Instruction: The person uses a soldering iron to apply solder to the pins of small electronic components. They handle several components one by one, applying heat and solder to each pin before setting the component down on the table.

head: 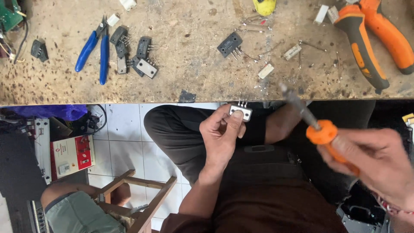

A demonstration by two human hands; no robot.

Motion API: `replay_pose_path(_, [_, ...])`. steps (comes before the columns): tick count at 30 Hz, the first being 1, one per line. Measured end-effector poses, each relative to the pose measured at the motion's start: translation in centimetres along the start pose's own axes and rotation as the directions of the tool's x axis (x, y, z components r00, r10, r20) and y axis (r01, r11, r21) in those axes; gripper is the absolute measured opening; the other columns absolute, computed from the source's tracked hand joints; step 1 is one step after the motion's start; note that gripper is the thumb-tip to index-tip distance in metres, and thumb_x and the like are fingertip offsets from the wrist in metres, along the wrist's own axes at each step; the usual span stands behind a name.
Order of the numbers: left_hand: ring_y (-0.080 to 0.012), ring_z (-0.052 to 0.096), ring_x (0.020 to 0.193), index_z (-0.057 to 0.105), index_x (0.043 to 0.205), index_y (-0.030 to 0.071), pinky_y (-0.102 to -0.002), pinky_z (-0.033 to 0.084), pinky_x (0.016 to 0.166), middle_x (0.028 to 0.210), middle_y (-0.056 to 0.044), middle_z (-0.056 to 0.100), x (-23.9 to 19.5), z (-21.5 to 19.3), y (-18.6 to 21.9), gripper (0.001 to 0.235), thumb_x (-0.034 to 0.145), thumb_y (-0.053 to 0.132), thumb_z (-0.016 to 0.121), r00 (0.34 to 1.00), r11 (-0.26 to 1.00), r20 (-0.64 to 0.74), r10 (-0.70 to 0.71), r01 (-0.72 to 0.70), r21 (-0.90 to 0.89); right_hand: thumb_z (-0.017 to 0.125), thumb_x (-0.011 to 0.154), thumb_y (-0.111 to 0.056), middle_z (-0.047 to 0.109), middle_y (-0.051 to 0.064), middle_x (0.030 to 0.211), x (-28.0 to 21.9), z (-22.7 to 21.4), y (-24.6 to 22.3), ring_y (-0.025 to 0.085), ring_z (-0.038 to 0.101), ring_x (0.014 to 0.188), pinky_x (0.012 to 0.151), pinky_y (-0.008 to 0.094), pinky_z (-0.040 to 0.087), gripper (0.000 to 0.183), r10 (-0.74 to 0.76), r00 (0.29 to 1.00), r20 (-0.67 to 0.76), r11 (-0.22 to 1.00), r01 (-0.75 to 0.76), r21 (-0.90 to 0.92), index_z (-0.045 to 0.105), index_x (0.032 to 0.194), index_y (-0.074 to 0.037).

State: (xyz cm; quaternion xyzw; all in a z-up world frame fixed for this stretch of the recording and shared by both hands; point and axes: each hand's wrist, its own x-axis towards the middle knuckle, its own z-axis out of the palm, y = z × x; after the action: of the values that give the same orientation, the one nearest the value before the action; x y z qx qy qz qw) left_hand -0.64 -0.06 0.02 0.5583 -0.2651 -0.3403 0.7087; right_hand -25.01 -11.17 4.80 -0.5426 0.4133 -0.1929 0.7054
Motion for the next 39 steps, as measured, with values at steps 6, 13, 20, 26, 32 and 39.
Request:
replay_pose_path(6, [-0.008,0.044,0.068,0.07,0.103,0.003,-0.025,0.038,0.062,0.076,0.002,0.051,-0.1,0.9,1.0,0.018,0.102,0.021,0.067,0.966,0.911,-0.052,0.255,-0.221,0.348,0.071,0.1,-0.002,0.067,0.015,0.084,0.5,1.2,0.9,0.02,0.056,0.059,0.055,0.031,0.048,0.031,-0.618,0.759,0.203,0.32,0.479,-0.817,0.073,0.125,0.017])
replay_pose_path(13, [-0.0102,0.044,0.069,0.068,0.099,0.001,-0.025,0.04,0.063,0.075,0.001,0.05,0.0,1.1,1.3,0.015,0.1,0.016,0.067,0.952,0.878,-0.051,0.303,-0.258,0.403,0.078,0.102,-0.012,0.067,0.01,0.087,0.5,0.6,2.4,0.019,0.057,0.061,0.054,0.031,0.048,0.032,-0.664,0.665,0.343,0.018,0.473,-0.881,0.08,0.124,0.011])
replay_pose_path(20, [-0.0115,0.044,0.069,0.068,0.098,0.001,-0.027,0.04,0.064,0.075,0.0,0.051,0.0,1.1,1.4,0.016,0.101,0.016,0.066,0.95,0.872,-0.039,0.31,-0.268,0.409,0.076,0.103,-0.009,0.066,0.005,0.084,1.2,0.9,2.2,0.019,0.057,0.062,0.054,0.031,0.046,0.028,-0.656,0.661,0.364,-0.01,0.475,-0.88,0.078,0.126,0.007])
replay_pose_path(26, [-0.0111,0.042,0.066,0.068,0.099,0.001,-0.027,0.036,0.061,0.074,0.0,0.052,-0.2,1.0,1.6,0.016,0.101,0.017,0.066,0.954,0.883,-0.026,0.297,-0.265,0.387,0.085,0.102,-0.008,0.067,0.008,0.088,1.2,0.3,3.0,0.018,0.055,0.058,0.053,0.031,0.045,0.03,-0.678,0.661,0.321,-0.072,0.375,-0.924,0.083,0.127,0.008])
replay_pose_path(32, [-0.0061,0.047,0.053,0.065,0.093,0.004,-0.023,0.039,0.051,0.062,0.001,0.051,0.0,1.0,1.4,0.021,0.102,0.023,0.065,0.987,0.97,-0.042,0.154,-0.143,0.195,0.08,0.104,-0.009,0.068,0.012,0.088,1.0,0.3,2.2,0.023,0.061,0.063,0.057,0.033,0.048,0.029,-0.691,0.628,0.357,-0.045,0.455,-0.889,0.082,0.124,0.012])
replay_pose_path(39, [-0.0059,0.048,0.052,0.067,0.093,0.004,-0.022,0.04,0.048,0.061,0.003,0.046,0.2,0.8,-0.1,0.016,0.101,0.018,0.067,0.992,0.991,-0.087,0.089,-0.079,0.113,0.077,0.106,-0.016,0.066,0.009,0.088,1.3,0.1,2.4,0.021,0.059,0.063,0.057,0.032,0.049,0.031,-0.681,0.609,0.406,-0.11,0.462,-0.88,0.081,0.127,0.006])
